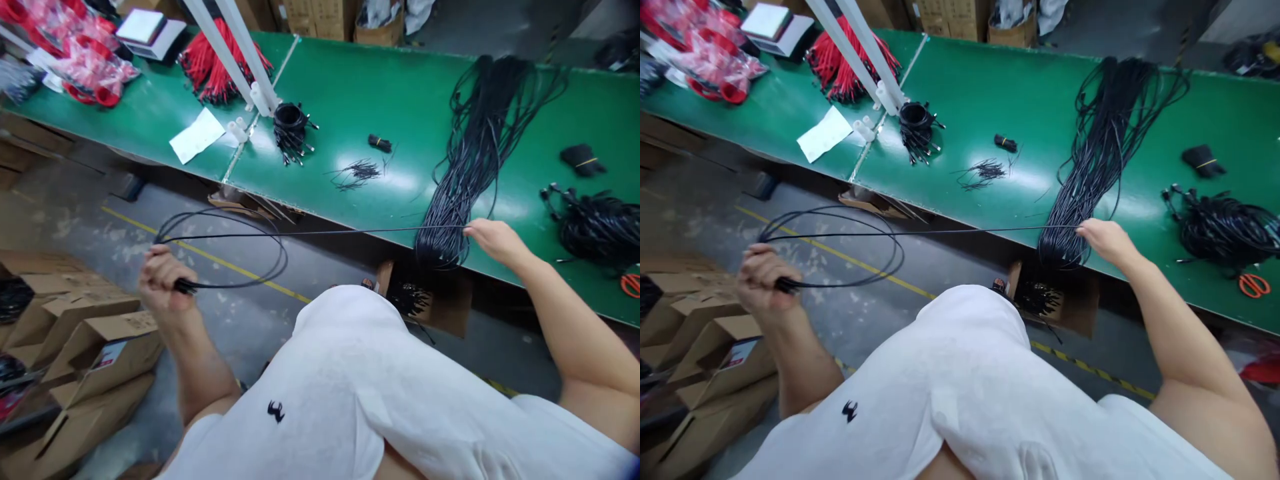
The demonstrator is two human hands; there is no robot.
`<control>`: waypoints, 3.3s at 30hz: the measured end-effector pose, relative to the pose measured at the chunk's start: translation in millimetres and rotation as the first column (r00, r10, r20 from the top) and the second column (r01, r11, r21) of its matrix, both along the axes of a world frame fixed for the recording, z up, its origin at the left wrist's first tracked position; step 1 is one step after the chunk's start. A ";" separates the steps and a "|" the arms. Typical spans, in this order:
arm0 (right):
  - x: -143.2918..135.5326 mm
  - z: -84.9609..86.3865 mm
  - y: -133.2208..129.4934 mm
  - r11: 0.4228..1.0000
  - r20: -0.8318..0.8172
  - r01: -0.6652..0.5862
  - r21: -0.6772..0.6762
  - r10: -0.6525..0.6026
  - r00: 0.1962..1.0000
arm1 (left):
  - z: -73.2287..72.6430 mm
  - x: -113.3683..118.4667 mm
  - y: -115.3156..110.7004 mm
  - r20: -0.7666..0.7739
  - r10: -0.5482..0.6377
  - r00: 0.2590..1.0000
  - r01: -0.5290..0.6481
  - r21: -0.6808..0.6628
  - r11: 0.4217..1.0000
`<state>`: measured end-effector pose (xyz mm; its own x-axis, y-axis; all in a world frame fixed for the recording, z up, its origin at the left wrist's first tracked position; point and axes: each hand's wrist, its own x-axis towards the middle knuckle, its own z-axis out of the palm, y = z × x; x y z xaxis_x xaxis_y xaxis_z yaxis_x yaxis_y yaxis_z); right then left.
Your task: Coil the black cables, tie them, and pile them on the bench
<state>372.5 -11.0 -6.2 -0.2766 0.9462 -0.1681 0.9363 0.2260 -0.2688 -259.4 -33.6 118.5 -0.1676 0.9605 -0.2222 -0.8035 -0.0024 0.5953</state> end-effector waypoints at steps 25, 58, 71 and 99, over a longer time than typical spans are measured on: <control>-15.3 -1.6 43.6 0.952 -0.143 0.231 -0.202 -0.262 0.954 | -10.9 92.6 -0.4 -0.162 -0.252 0.954 0.226 -0.161 0.961; -209.1 26.5 -5.0 0.976 -0.630 -0.218 0.027 0.186 0.754 | -55.5 175.1 -3.2 0.025 -0.972 0.234 0.941 -0.257 0.220; -88.2 -31.8 -12.3 0.809 -0.401 0.517 -0.277 -0.587 0.703 | -33.1 71.2 13.0 0.033 -0.658 0.752 0.612 -0.406 0.679; -242.7 48.9 -17.1 0.909 -0.864 -0.336 -0.248 -0.051 0.501 | -51.2 102.2 -9.2 -0.289 -0.926 0.244 0.833 -0.427 0.352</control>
